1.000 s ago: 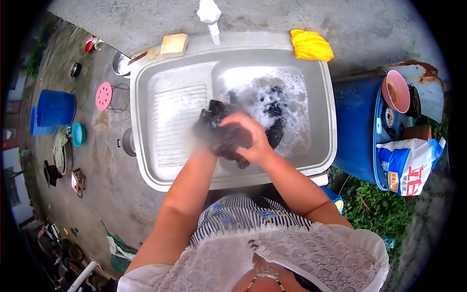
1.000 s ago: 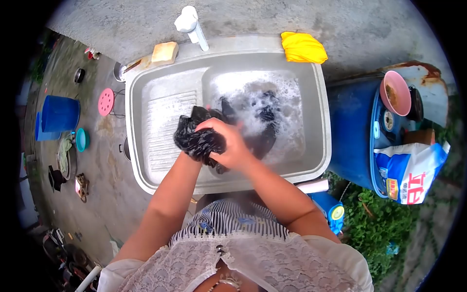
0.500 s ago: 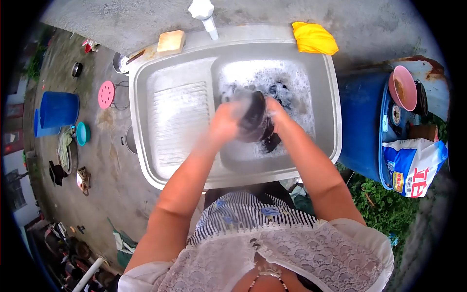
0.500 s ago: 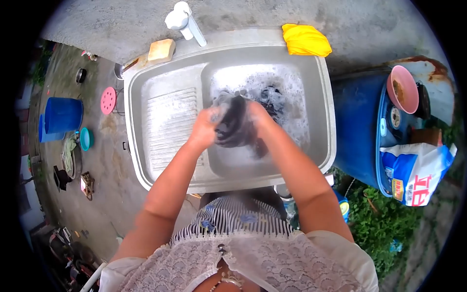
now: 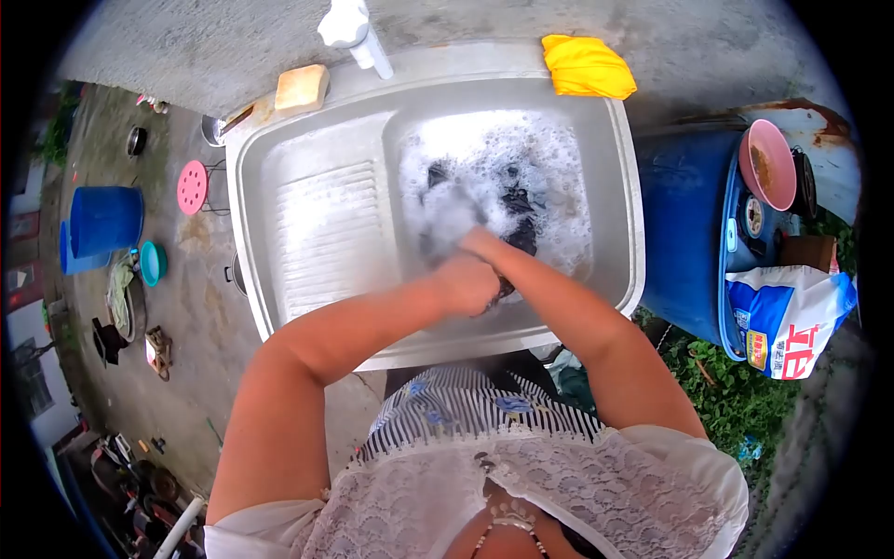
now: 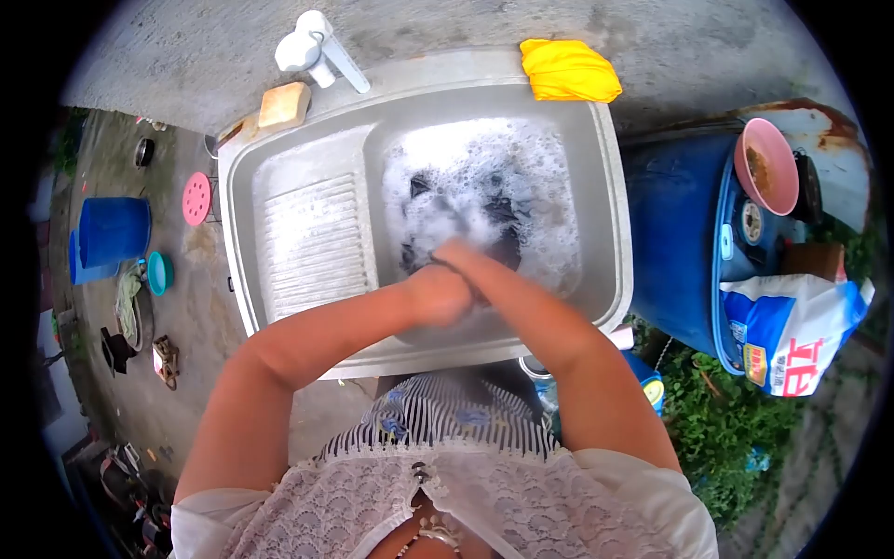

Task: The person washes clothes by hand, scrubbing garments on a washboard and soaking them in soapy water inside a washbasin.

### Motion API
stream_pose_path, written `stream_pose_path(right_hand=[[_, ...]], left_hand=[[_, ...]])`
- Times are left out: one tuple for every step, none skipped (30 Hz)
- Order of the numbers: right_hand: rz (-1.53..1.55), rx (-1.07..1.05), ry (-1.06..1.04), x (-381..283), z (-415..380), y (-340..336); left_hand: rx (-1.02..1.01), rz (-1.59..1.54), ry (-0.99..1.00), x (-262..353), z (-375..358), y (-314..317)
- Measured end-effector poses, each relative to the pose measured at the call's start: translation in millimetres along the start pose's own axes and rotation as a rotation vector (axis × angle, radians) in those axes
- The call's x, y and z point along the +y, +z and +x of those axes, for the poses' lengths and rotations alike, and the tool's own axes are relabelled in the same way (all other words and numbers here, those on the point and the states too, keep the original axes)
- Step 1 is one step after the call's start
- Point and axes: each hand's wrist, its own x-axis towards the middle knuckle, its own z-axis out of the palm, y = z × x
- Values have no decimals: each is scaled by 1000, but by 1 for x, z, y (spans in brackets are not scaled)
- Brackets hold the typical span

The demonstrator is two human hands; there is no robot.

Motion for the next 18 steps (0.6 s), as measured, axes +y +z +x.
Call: stream_pose_path(right_hand=[[41,-121,72,-42,-37,-69],[73,-242,150,-95,-81,-151],[95,-359,228,-161,-132,-247],[579,-154,339,-166,-150,-274],[1060,71,428,-159,-165,-298],[1286,219,447,-148,-175,-324],[1510,367,464,-139,-187,-350],[1520,491,406,-140,-200,-384],[1525,615,342,-150,-211,-422],[1479,726,264,-169,-219,-459],[1430,835,182,-179,-221,-489],[1453,857,148,-164,-217,-514],[1477,879,119,-149,-211,-538],[1218,1006,221,-147,-204,-554],[950,1115,316,-143,-196,-568],[733,1098,436,-119,-181,-577],[34,1097,645,-68,-164,-584],[-103,1079,651,-65,-164,-580]], left_hand=[[-40,7,-15,0,3,-10],[-36,16,-2,0,6,-26],[-24,-26,-77,0,7,-47],[-11,-72,-155,-4,9,-62],[256,-294,-155,-17,15,-62],[522,-516,-147,-33,20,-64],[543,-808,-210,-46,22,-79],[552,-1106,-276,-55,26,-100],[506,-1460,-306,-57,41,-127],[622,-1819,-274,-46,52,-160],[633,-2084,-46,-40,61,-180],[566,-2169,54,-52,82,-197],[625,-2175,68,-52,93,-217],[714,-2165,-35,-47,102,-234],[802,-2149,-138,-43,108,-244],[795,-2148,-138,-47,113,-239],[881,-1929,-311,-55,120,-226],[955,-1695,-470,-64,126,-212]])
